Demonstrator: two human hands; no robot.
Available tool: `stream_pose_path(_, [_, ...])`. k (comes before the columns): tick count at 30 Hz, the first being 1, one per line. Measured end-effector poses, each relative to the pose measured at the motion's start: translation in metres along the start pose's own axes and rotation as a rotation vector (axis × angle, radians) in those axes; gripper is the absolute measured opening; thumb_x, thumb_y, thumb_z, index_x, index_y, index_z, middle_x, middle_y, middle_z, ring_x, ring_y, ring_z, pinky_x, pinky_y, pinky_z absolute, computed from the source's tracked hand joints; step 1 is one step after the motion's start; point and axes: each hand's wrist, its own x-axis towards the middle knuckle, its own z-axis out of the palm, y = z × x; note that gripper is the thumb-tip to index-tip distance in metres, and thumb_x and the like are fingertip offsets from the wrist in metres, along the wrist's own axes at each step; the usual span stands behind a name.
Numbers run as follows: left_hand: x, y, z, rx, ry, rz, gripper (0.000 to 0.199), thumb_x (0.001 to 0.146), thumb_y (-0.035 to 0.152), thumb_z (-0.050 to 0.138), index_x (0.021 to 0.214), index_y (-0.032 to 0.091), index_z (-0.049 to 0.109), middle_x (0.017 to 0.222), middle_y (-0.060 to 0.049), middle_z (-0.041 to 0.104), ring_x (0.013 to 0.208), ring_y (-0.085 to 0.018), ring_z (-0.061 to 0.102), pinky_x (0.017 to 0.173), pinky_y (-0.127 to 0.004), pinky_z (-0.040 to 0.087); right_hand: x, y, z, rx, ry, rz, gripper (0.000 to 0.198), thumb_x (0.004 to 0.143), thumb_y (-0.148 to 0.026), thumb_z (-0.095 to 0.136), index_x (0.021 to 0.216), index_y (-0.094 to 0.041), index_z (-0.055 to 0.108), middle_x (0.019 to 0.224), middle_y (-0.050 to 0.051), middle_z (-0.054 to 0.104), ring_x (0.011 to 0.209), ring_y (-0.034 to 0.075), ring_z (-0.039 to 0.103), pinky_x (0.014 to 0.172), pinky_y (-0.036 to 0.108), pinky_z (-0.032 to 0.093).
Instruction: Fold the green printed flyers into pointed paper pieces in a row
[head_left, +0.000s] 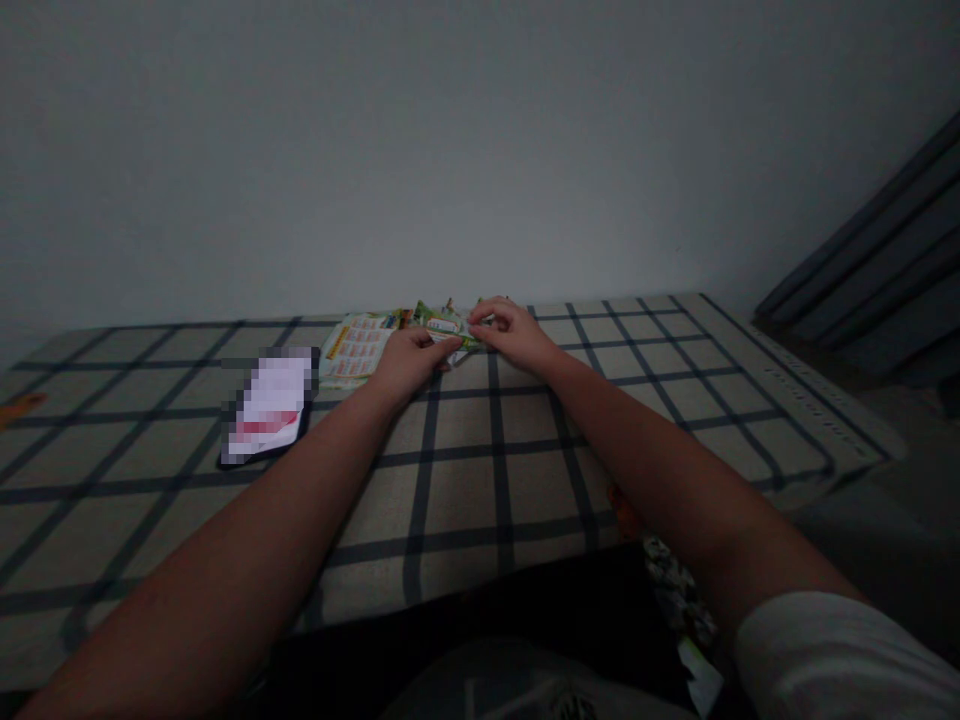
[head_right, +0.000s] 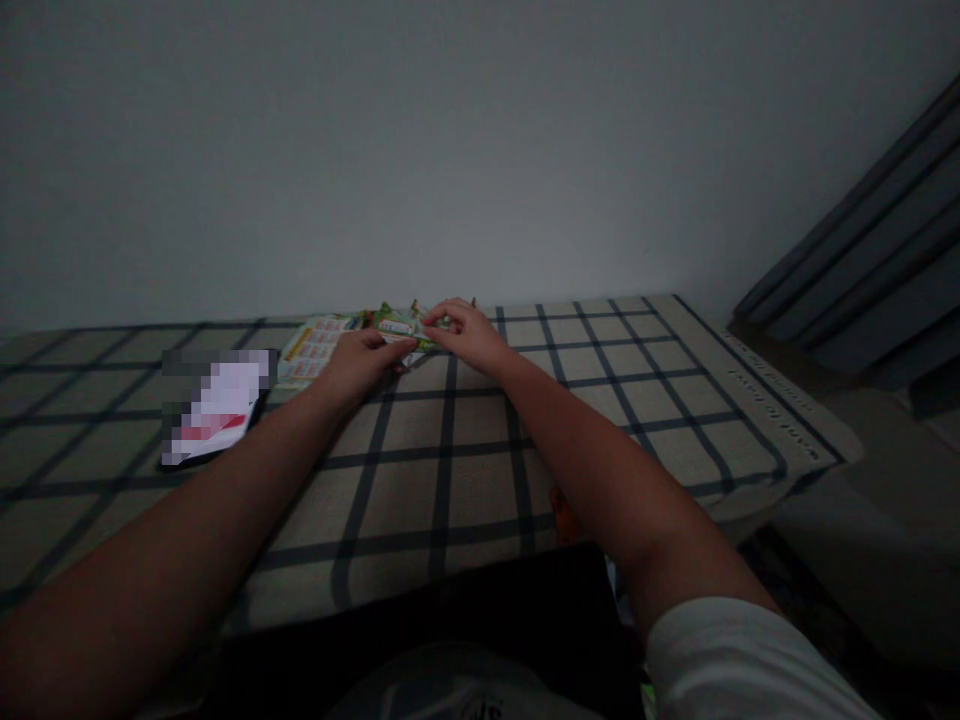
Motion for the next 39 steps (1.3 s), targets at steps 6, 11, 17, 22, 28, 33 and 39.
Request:
stream_pose_path(6, [-0.003, 0.004, 0.000, 0.086, -0.080, 0.023, 0.035, 0.073, 0.049, 0.080, 0.059, 0.019, 0.071, 0.051, -0.002, 0.060, 0.048, -0.014, 0.047, 0.048, -0.027, 0.033, -0.001, -0.008, -0.004, -0.100, -0.016, -0.037, 0.018, 0.082, -0.030, 0.077, 0.080, -0.019, 0.063, 0.086, 0.000, 0.058, 0.074, 0.014, 0.046, 0.070, 0.028, 0.041])
stream_pose_path(11, [-0.005, 0.007, -0.001, 0.106, -0.086, 0.006, 0.036, 0.073, 0.049, 0.080, 0.058, 0.019, 0.069, 0.050, -0.002, 0.059, 0.046, -0.013, 0.044, 0.047, -0.027, 0.029, 0.000, -0.003, -0.005, -0.085, -0.059, -0.054, 0.019, 0.083, -0.031, 0.075, 0.077, -0.018, 0.063, 0.085, 0.001, 0.059, 0.079, 0.015, 0.051, 0.072, 0.029, 0.039])
stream_pose_path(17, [-0.005, 0.009, 0.001, 0.070, -0.078, -0.005, 0.033, 0.072, 0.047, 0.079, 0.057, 0.019, 0.068, 0.050, -0.003, 0.060, 0.047, -0.014, 0.046, 0.048, -0.027, 0.032, 0.001, -0.001, -0.003, -0.074, -0.056, 0.024, 0.023, 0.080, -0.038, 0.077, 0.085, -0.018, 0.067, 0.086, 0.001, 0.061, 0.078, 0.015, 0.052, 0.070, 0.028, 0.039])
stream_pose_path(22, [-0.004, 0.006, 0.000, 0.099, -0.074, -0.006, 0.036, 0.070, 0.050, 0.080, 0.058, 0.019, 0.070, 0.052, -0.003, 0.062, 0.047, -0.014, 0.046, 0.047, -0.027, 0.028, 0.000, -0.007, -0.003, -0.099, -0.060, 0.011, 0.019, 0.080, -0.034, 0.077, 0.088, -0.018, 0.069, 0.084, 0.001, 0.060, 0.080, 0.016, 0.053, 0.073, 0.028, 0.041])
stream_pose_path(28, [-0.003, 0.006, 0.000, 0.121, -0.073, 0.003, 0.035, 0.071, 0.049, 0.079, 0.057, 0.019, 0.069, 0.051, -0.003, 0.061, 0.046, -0.014, 0.045, 0.048, -0.027, 0.030, 0.000, -0.006, -0.004, -0.249, -0.038, -0.121, 0.015, 0.082, -0.030, 0.078, 0.085, -0.020, 0.069, 0.093, 0.004, 0.064, 0.090, 0.020, 0.057, 0.086, 0.034, 0.044])
stream_pose_path(33, [-0.006, 0.009, 0.001, 0.081, -0.054, 0.003, 0.034, 0.072, 0.049, 0.080, 0.060, 0.019, 0.070, 0.053, -0.003, 0.062, 0.050, -0.015, 0.051, 0.049, -0.028, 0.033, -0.003, -0.007, -0.003, -0.313, -0.031, -0.185, 0.011, 0.086, -0.028, 0.075, 0.086, -0.020, 0.068, 0.103, 0.007, 0.063, 0.100, 0.022, 0.059, 0.091, 0.034, 0.045])
stream_pose_path(39, [-0.006, 0.008, 0.001, 0.067, -0.030, -0.017, 0.035, 0.072, 0.050, 0.080, 0.063, 0.018, 0.072, 0.056, -0.004, 0.064, 0.052, -0.016, 0.053, 0.049, -0.027, 0.034, -0.007, -0.013, -0.001, -0.378, -0.019, -0.186, 0.009, 0.091, -0.029, 0.071, 0.089, -0.020, 0.070, 0.111, 0.008, 0.062, 0.106, 0.022, 0.059, 0.092, 0.033, 0.046])
